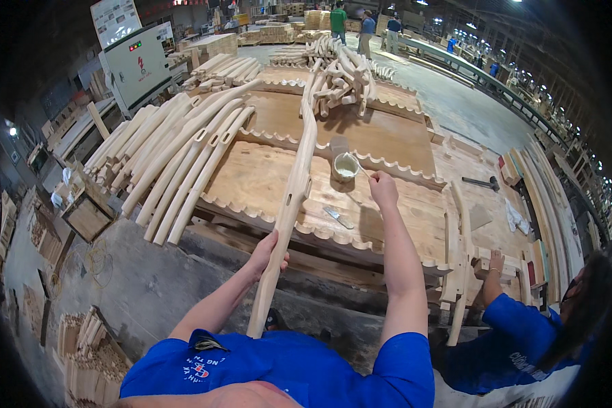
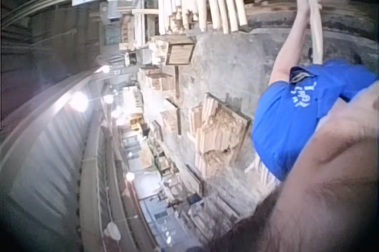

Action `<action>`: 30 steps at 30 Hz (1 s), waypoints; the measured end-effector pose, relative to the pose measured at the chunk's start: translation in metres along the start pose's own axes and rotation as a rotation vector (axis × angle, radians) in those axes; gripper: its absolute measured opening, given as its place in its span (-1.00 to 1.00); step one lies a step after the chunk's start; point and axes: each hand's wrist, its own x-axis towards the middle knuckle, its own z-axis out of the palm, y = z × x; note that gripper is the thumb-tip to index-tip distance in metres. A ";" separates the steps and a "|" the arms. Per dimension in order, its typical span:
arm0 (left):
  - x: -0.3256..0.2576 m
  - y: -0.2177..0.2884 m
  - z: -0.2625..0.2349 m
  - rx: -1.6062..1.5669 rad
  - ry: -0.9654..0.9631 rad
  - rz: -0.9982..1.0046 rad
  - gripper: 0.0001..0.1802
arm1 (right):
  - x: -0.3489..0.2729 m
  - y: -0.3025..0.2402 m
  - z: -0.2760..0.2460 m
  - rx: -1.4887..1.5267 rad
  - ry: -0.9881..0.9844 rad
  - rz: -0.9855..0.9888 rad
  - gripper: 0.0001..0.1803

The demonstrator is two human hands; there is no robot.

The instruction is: The person repeatedly picks up wooden chair legs, applies glue to the hollow ends using a small brush, and places them back on the workbench. The process is repeated for multiple pieces in a factory setting.

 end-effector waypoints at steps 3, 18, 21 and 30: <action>0.009 -0.007 -0.017 -0.239 -0.180 -0.122 -0.30 | 0.004 -0.006 0.002 0.139 -0.133 0.095 -0.78; 0.002 -0.021 -0.019 -0.228 -0.204 -0.096 -0.33 | -0.046 -0.043 0.004 0.537 -0.320 -0.228 -0.81; 0.001 -0.028 -0.015 -0.176 -0.131 -0.036 -0.32 | -0.058 -0.062 0.009 0.576 -0.425 -0.241 -0.84; 0.000 -0.032 -0.009 -0.169 -0.109 -0.004 -0.30 | -0.065 -0.071 0.014 0.446 -0.401 -0.243 -0.81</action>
